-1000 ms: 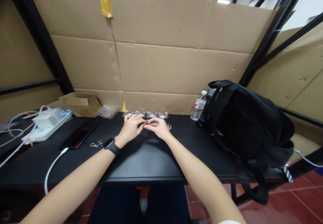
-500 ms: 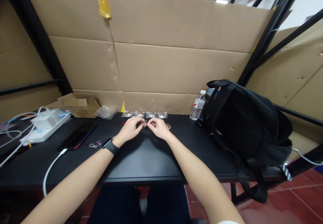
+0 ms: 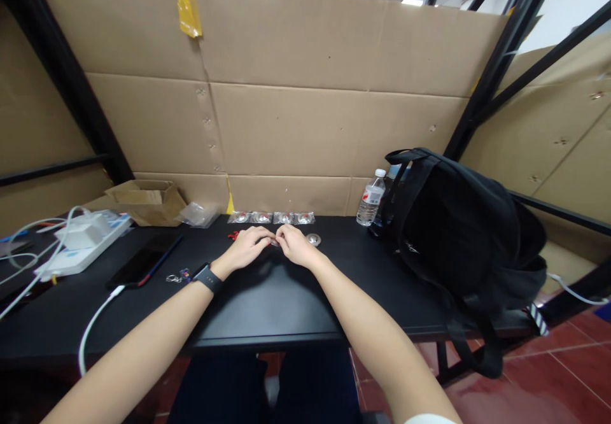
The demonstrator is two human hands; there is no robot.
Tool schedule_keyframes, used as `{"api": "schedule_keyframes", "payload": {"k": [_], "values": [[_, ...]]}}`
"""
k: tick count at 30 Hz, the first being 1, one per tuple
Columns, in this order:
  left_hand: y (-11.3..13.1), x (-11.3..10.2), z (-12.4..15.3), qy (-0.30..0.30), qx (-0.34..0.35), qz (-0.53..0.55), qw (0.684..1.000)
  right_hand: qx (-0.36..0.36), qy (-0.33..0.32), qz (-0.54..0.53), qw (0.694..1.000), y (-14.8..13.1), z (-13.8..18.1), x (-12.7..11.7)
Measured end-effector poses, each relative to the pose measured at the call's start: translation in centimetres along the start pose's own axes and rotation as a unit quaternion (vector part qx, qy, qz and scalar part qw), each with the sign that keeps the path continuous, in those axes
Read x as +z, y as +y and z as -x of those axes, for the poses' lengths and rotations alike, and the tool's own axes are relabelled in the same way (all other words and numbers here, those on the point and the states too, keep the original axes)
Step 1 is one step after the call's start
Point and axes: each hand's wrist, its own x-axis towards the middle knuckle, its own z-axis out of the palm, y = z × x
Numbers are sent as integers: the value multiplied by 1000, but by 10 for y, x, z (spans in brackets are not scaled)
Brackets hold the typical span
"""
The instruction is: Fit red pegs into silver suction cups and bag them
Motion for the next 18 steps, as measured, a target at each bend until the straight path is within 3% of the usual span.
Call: {"api": "schedule_keyframes", "payload": {"k": [11, 15, 18], "values": [[-10, 12, 1, -38, 6, -34, 999, -11, -12, 13, 1000, 5, 1, -3], [-24, -2, 0, 15, -41, -81, 996, 1, -31, 14, 999, 3, 0, -8], [-44, -20, 1, 66, -106, -143, 982, 36, -3, 8, 999, 3, -2, -16]]}}
